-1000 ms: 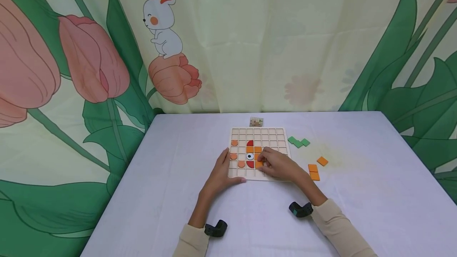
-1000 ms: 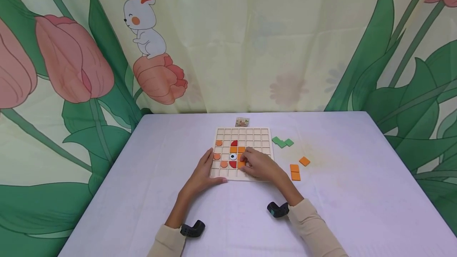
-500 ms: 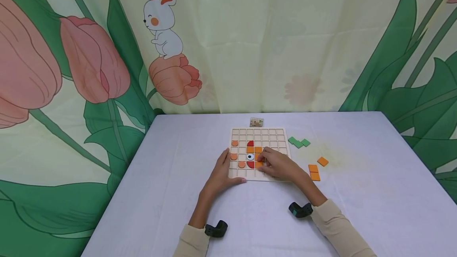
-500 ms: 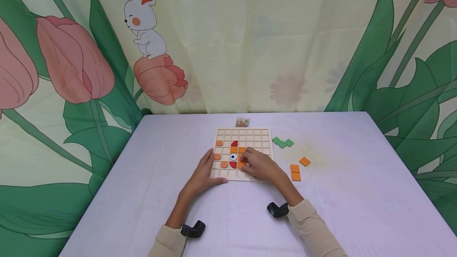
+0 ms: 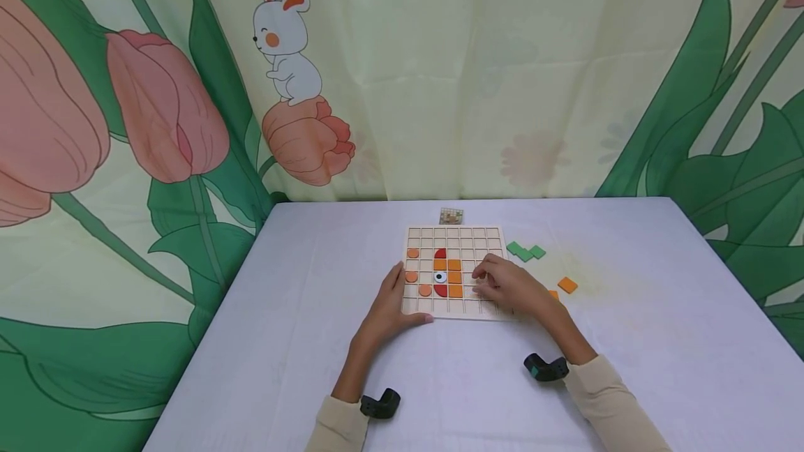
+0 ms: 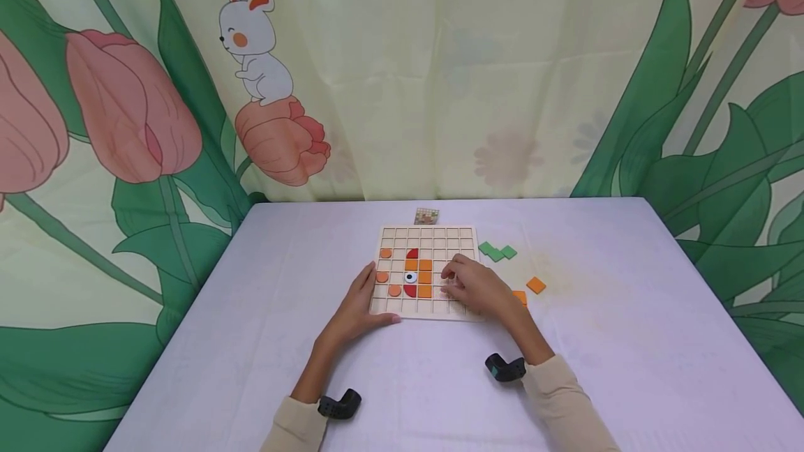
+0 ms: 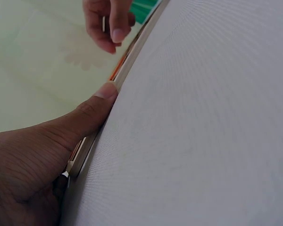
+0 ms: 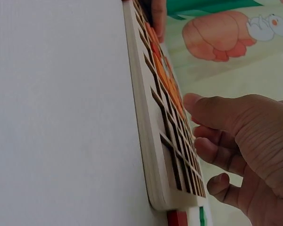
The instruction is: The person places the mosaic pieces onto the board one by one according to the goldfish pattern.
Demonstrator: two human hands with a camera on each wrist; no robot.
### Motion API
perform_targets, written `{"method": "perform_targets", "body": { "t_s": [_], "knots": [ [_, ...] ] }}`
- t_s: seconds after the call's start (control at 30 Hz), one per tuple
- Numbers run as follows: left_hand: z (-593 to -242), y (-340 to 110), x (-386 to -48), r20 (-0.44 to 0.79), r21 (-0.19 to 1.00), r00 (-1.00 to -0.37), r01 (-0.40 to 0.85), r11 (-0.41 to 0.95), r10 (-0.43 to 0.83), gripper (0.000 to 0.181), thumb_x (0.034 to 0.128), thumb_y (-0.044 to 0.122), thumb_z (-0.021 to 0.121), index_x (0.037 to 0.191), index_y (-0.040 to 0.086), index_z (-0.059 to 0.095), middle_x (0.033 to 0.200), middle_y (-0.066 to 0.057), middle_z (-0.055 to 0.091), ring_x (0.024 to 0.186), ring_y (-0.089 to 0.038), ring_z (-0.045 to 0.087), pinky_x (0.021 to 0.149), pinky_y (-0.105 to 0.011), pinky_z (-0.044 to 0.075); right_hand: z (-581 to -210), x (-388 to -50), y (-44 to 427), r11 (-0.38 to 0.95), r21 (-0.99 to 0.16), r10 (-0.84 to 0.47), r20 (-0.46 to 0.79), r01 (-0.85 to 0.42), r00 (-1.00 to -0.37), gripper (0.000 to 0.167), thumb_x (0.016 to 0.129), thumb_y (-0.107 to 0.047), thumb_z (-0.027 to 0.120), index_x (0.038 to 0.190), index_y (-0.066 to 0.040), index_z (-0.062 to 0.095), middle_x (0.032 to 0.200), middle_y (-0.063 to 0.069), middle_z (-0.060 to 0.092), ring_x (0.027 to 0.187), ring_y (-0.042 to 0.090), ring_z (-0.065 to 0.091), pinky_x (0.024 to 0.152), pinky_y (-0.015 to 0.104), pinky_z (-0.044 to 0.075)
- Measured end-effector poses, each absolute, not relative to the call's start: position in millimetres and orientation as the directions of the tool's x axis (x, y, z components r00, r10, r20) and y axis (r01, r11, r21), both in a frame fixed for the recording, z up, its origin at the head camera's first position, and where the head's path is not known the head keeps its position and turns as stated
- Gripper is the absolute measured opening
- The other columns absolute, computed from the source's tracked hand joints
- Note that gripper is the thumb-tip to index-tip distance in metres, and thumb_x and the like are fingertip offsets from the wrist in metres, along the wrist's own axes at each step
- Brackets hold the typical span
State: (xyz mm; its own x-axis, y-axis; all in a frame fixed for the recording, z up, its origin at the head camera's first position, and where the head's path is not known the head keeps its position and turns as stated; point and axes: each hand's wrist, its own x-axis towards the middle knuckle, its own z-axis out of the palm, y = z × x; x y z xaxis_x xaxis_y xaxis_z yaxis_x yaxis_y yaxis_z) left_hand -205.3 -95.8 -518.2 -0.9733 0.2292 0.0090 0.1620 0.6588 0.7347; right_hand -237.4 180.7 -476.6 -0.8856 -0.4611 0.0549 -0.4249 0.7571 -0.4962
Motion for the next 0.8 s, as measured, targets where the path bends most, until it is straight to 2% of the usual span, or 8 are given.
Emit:
{"method": "perform_targets", "body": {
  "t_s": [0.17,0.53,0.8],
  "knots": [
    [-517.5,-95.8,-204.9,0.009,0.735,-0.973,0.161,0.659,0.229,0.122,0.0671,0.050,0.087,0.158,0.011,0.014,0.163,-0.005,0.012,0.148,-0.023,0.014,0.114,-0.043,0.029,-473.8,-236.7,204.8,0.771,-0.479,-0.440,0.077,-0.420,-0.895,0.022,0.089,-0.022,0.073,0.104,-0.007,0.068,0.093,-0.001,0.056,0.075,0.013,0.049,0.063,0.025,0.045],
    [-520.1,-95.7,-205.8,0.008,0.732,-0.974,0.160,0.662,0.227,0.123,0.0668,0.049,0.087,0.158,0.011,0.014,0.162,-0.006,0.012,0.148,-0.024,0.014,0.115,-0.042,0.028,-471.9,-228.7,258.3,0.820,-0.484,-0.309,0.073,-0.305,-0.948,0.016,0.089,-0.016,0.071,0.101,-0.005,0.069,0.091,0.002,0.058,0.078,0.017,0.052,0.063,0.026,0.050],
    [-520.7,-95.4,-206.5,0.008,0.725,-0.975,0.160,0.670,0.224,0.123,0.0669,0.050,0.087,0.158,0.011,0.013,0.162,-0.006,0.013,0.148,-0.023,0.015,0.114,-0.042,0.029,-474.0,-217.8,297.4,0.841,-0.504,-0.208,0.039,-0.199,-0.977,0.026,0.088,-0.019,0.073,0.107,-0.003,0.066,0.091,0.005,0.058,0.079,0.020,0.050,0.066,0.029,0.049]
  ]
}}
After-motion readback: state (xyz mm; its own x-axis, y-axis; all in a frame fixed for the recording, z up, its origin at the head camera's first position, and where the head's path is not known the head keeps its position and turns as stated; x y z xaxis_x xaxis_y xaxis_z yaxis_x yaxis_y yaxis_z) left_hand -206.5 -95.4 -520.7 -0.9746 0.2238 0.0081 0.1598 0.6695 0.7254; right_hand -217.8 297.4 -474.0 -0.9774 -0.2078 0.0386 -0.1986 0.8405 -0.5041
